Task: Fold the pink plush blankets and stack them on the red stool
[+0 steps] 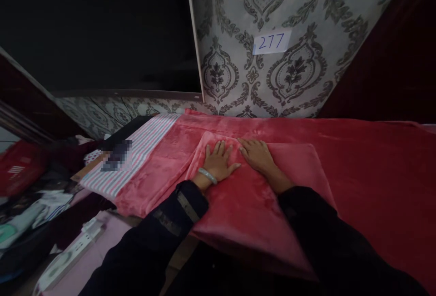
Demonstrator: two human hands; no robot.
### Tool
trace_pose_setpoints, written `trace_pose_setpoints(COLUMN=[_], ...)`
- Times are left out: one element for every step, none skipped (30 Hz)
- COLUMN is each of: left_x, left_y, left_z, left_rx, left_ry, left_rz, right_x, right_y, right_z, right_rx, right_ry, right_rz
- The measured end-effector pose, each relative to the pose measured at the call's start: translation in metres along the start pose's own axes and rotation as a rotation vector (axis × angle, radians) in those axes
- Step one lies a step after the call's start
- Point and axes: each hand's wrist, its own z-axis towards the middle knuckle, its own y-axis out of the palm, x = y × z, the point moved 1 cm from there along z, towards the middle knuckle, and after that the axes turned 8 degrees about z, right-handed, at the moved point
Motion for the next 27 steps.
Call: trace_pose_setpoints(left_x=[-0.008,-0.018,-0.028,-0.038,-0.049,-0.059,-0.068,-0.076,-0.082,-0.087,-0.089,-0.089,-0.086,-0.08,-0.072,-0.061,-0.048,-0.034,-0.021,-0.009,0.002,0.01,0.016,0.019,0.02,0.019,0.016], left_y=[-0.001,-0.002,-0.002,0.0,0.003,0.006,0.01,0.013,0.015,0.015,0.014,0.011,0.006,0.0,-0.008,-0.016,-0.023,-0.029,-0.033,-0.035,-0.034,-0.031,-0.027,-0.021,-0.014,-0.007,0.0], left_z=[-0.006,-0.012,-0.02,-0.03,-0.04,-0.051,-0.063,-0.074,-0.084,-0.094,-0.102,-0.108,-0.114,-0.118,-0.121,-0.123,-0.125,-0.126,-0.127,-0.127,-0.127,-0.127,-0.126,-0.126,-0.126,-0.127,-0.128], left_rx=[-0.014,-0.022,-0.024,-0.022,-0.019,-0.018,-0.016,-0.012,-0.011,-0.013,-0.014,-0.011,0.002,0.027,0.064,0.106,0.147,0.18,0.204,0.216,0.217,0.207,0.187,0.166,0.155,0.155,0.169], left_ry=[-0.002,-0.004,-0.005,-0.01,-0.018,-0.026,-0.034,-0.044,-0.055,-0.069,-0.09,-0.114,-0.134,-0.14,-0.126,-0.089,-0.031,0.037,0.101,0.154,0.188,0.2,0.195,0.175,0.147,0.119,0.094], left_rz=[0.01,0.018,0.021,0.018,0.008,-0.007,-0.024,-0.041,-0.057,-0.07,-0.077,-0.076,-0.07,-0.062,-0.054,-0.051,-0.052,-0.056,-0.061,-0.064,-0.062,-0.057,-0.051,-0.044,-0.035,-0.027,-0.02], right_x=[0.0,0.0,0.0,0.0,0.0,0.0,0.0,0.0,0.0,-0.001,-0.002,-0.004,-0.006,-0.009,-0.014,-0.019,-0.025,-0.031,-0.037,-0.042,-0.046,-0.049,-0.05,-0.05,-0.048,-0.046,-0.044], right_y=[0.0,0.0,0.0,0.0,0.0,0.0,0.0,0.0,-0.001,-0.002,-0.003,-0.006,-0.01,-0.015,-0.02,-0.026,-0.031,-0.036,-0.039,-0.04,-0.04,-0.039,-0.036,-0.032,-0.028,-0.024,-0.019], right_z=[0.0,0.0,0.0,0.0,0.0,0.0,-0.001,0.0,0.0,0.001,0.001,0.002,0.002,0.002,0.0,-0.003,-0.007,-0.014,-0.022,-0.032,-0.041,-0.051,-0.06,-0.068,-0.075,-0.079,-0.083], right_rx=[0.003,0.005,0.007,0.008,0.008,0.005,0.001,-0.004,-0.01,-0.017,-0.026,-0.037,-0.047,-0.057,-0.066,-0.075,-0.089,-0.106,-0.123,-0.137,-0.148,-0.154,-0.156,-0.157,-0.156,-0.153,-0.147], right_ry=[-0.001,0.0,0.0,0.0,0.0,0.001,0.001,0.002,0.004,0.009,0.018,0.032,0.051,0.071,0.085,0.086,0.07,0.037,-0.005,-0.047,-0.078,-0.097,-0.107,-0.108,-0.104,-0.1,-0.096], right_rz=[0.003,0.005,0.005,0.004,0.002,0.001,-0.001,-0.001,0.002,0.007,0.015,0.022,0.026,0.026,0.021,0.011,0.0,-0.01,-0.016,-0.018,-0.017,-0.013,-0.01,-0.009,-0.011,-0.015,-0.021])
